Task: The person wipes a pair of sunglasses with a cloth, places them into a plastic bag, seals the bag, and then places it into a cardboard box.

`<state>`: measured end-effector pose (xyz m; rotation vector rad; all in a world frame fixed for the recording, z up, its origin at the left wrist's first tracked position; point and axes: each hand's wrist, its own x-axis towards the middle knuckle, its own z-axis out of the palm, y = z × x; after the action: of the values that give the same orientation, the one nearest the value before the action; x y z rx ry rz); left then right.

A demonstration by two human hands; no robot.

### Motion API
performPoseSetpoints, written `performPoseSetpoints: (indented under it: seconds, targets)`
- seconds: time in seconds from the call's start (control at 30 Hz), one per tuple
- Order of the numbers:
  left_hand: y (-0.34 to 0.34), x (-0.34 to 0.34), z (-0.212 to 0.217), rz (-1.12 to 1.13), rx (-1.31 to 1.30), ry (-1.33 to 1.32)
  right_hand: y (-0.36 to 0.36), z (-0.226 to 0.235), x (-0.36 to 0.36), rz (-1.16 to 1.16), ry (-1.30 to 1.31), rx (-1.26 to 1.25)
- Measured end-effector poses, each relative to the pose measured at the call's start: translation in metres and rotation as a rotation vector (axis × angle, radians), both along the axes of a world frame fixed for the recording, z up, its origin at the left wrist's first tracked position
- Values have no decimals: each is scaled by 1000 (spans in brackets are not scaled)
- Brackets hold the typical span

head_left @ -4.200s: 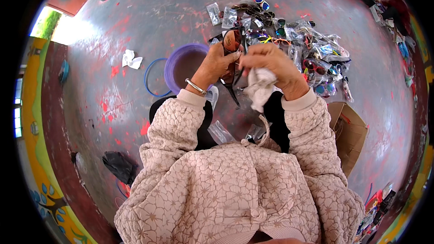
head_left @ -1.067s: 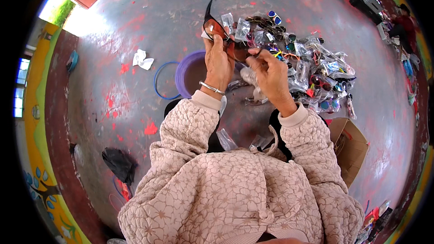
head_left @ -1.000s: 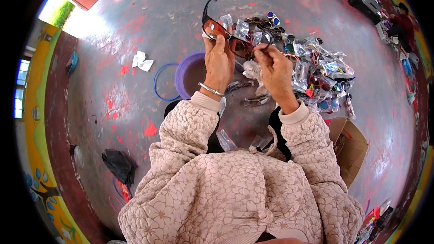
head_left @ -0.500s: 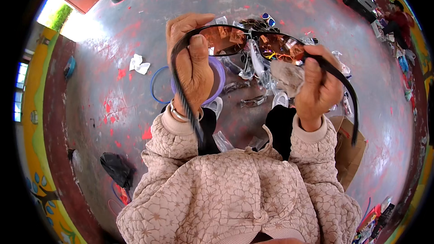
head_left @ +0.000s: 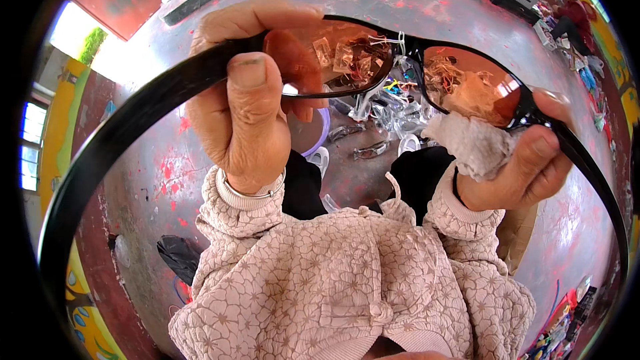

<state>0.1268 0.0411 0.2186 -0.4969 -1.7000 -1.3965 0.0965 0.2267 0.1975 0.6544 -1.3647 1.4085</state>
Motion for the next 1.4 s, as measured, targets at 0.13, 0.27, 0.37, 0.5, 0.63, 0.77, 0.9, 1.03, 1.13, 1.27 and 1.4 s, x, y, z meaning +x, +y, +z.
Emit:
performPoseSetpoints:
  seconds: [0.13,0.27,0.37,0.5,0.63,0.77,0.9,1.03,1.13,1.27,1.4]
  targets:
    - [10,30,19,-51,-38,49,18,19,26,-182,150,63]
    - [22,60,35,104,-11,149,37,39,50,-196,221,72]
    - [38,77,46,160,53,221,50,41,68,-117,222,34]
    - [64,103,68,-48,107,182,49,53,88,-152,158,-69]
    - [50,104,67,-114,-172,245,48,60,99,-180,178,-99]
    - [38,105,58,-130,-171,182,42,59,93,51,158,-106]
    - [28,75,39,-129,144,-232,38,45,69,179,-273,55]
    - [3,25,5,-152,270,-531,26,20,8,420,-521,136]
    - [-7,0,-19,-129,271,-579,14,-4,-26,445,-610,189]
    - [-24,-43,-71,-103,322,-597,-9,-32,-61,284,-528,304]
    - [-45,-76,-117,-128,349,-615,-29,-66,-92,244,-462,378]
